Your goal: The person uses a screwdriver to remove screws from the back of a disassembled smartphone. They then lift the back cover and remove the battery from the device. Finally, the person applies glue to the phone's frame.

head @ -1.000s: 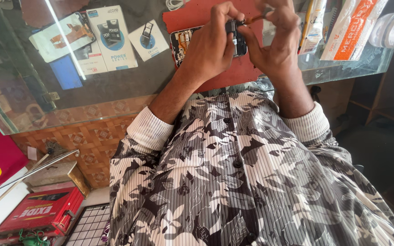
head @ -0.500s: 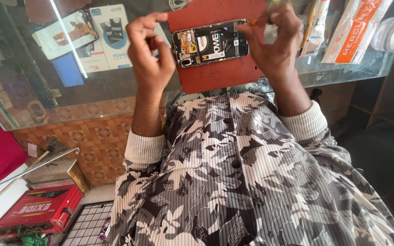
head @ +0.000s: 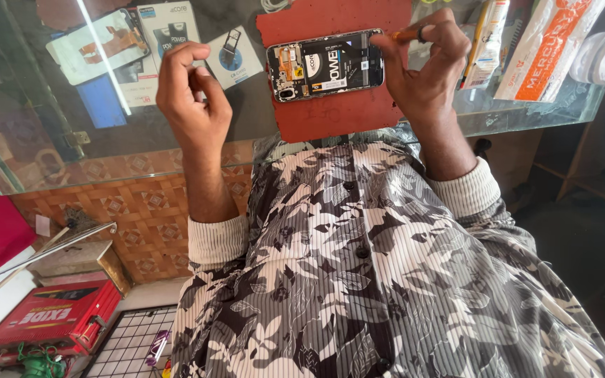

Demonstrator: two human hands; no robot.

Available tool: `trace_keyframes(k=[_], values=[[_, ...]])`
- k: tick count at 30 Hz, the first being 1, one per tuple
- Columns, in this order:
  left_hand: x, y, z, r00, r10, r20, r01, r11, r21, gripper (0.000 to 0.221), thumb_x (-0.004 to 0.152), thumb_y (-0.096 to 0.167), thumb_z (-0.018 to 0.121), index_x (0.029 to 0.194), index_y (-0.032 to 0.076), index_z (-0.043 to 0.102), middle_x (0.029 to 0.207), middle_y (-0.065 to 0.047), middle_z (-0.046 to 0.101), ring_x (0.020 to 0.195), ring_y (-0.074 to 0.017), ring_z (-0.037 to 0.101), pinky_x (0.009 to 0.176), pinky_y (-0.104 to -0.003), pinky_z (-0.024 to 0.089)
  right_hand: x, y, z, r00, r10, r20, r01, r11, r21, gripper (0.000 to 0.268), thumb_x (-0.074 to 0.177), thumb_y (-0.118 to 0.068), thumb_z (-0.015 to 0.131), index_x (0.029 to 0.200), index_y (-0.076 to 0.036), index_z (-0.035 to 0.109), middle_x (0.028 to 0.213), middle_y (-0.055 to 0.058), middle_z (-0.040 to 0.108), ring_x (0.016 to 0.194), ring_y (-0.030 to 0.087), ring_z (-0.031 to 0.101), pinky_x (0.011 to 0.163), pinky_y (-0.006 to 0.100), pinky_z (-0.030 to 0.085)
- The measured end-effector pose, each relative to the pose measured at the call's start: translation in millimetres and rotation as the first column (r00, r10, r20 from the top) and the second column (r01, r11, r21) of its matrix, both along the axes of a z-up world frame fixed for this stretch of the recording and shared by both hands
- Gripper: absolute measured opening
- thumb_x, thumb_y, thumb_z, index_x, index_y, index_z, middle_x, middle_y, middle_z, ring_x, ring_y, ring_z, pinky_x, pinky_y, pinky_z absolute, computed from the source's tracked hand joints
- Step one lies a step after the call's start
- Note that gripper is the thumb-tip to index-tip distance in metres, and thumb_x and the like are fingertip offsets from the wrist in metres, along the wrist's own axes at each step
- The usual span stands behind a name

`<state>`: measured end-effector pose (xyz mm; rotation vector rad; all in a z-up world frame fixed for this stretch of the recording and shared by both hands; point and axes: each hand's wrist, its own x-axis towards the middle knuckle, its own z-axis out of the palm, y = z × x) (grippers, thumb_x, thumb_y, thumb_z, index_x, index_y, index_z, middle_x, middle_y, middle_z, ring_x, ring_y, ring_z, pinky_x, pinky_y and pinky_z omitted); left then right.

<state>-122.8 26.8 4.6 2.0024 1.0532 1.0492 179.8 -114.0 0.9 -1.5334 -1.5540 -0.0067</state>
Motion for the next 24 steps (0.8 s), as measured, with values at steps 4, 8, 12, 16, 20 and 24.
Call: trace_keyframes(k=[4,8,12,16,20,24], values=[[-9,1,17,0.994,0.006,-0.107,-0.004,1.000,0.025,0.024,0.099,-0.015,0.055,0.115,0.002,0.063,0.116,-0.009,0.068,0.073,-0.0108,0.056,0.059,-0.028,0.040,1,3,8,0.966,0.155,-0.209,-0.168,0.985,-0.047,0.049,0.104,0.017,0.061,0.131,-0.006,0.027,0.115,0.015,0.056,0.108,0.027,0.073,0.086,0.037,0.060],[-14,-2,31,0.972,-0.051,-0.229,0.051,0.999,-0.005,0.019,0.101,-0.009,0.066,0.116,0.003,0.064,0.113,-0.007,0.068,0.076,-0.0148,0.062,0.060,-0.028,0.048,-1,6,12,0.989,0.063,-0.136,-0.065,0.998,-0.009,0.062,0.102,0.010,0.082,0.130,-0.006,0.029,0.118,0.019,0.051,0.101,0.031,0.072,0.085,0.034,0.061],[-17,-6,39,0.952,-0.057,-0.300,0.045,0.998,-0.046,0.018,0.099,-0.006,0.071,0.114,0.003,0.065,0.107,-0.007,0.069,0.072,-0.0174,0.062,0.060,-0.031,0.048,-1,5,19,0.971,0.121,-0.207,-0.133,0.990,-0.044,0.053,0.104,0.015,0.068,0.131,-0.006,0.028,0.123,0.015,0.058,0.101,0.035,0.072,0.088,0.037,0.061],[-20,-8,36,0.954,-0.032,-0.297,0.009,0.997,-0.078,0.014,0.099,-0.005,0.071,0.111,0.001,0.066,0.102,-0.009,0.069,0.072,-0.0178,0.066,0.061,-0.030,0.050,-4,7,23,0.993,-0.029,-0.113,0.021,0.997,-0.074,0.061,0.109,0.008,0.084,0.135,-0.006,0.031,0.127,0.017,0.053,0.104,0.029,0.078,0.088,0.033,0.063],[-17,-10,25,0.950,-0.051,-0.307,0.047,0.999,-0.021,0.006,0.102,0.002,0.070,0.107,0.002,0.068,0.099,-0.010,0.070,0.077,-0.0209,0.070,0.067,-0.032,0.056,-2,7,24,0.990,0.118,-0.075,-0.119,0.993,-0.002,0.055,0.099,0.012,0.072,0.129,-0.002,0.029,0.115,0.024,0.058,0.099,0.037,0.071,0.087,0.041,0.060],[9,-29,8,0.919,-0.156,-0.361,0.111,0.984,-0.142,0.009,0.100,0.010,0.072,0.104,0.002,0.074,0.087,-0.011,0.072,0.064,-0.0230,0.068,0.054,-0.035,0.053,0,4,14,0.992,0.046,-0.120,-0.055,0.996,-0.069,0.056,0.108,0.008,0.079,0.130,-0.006,0.030,0.110,0.015,0.062,0.100,0.025,0.076,0.083,0.031,0.059]])
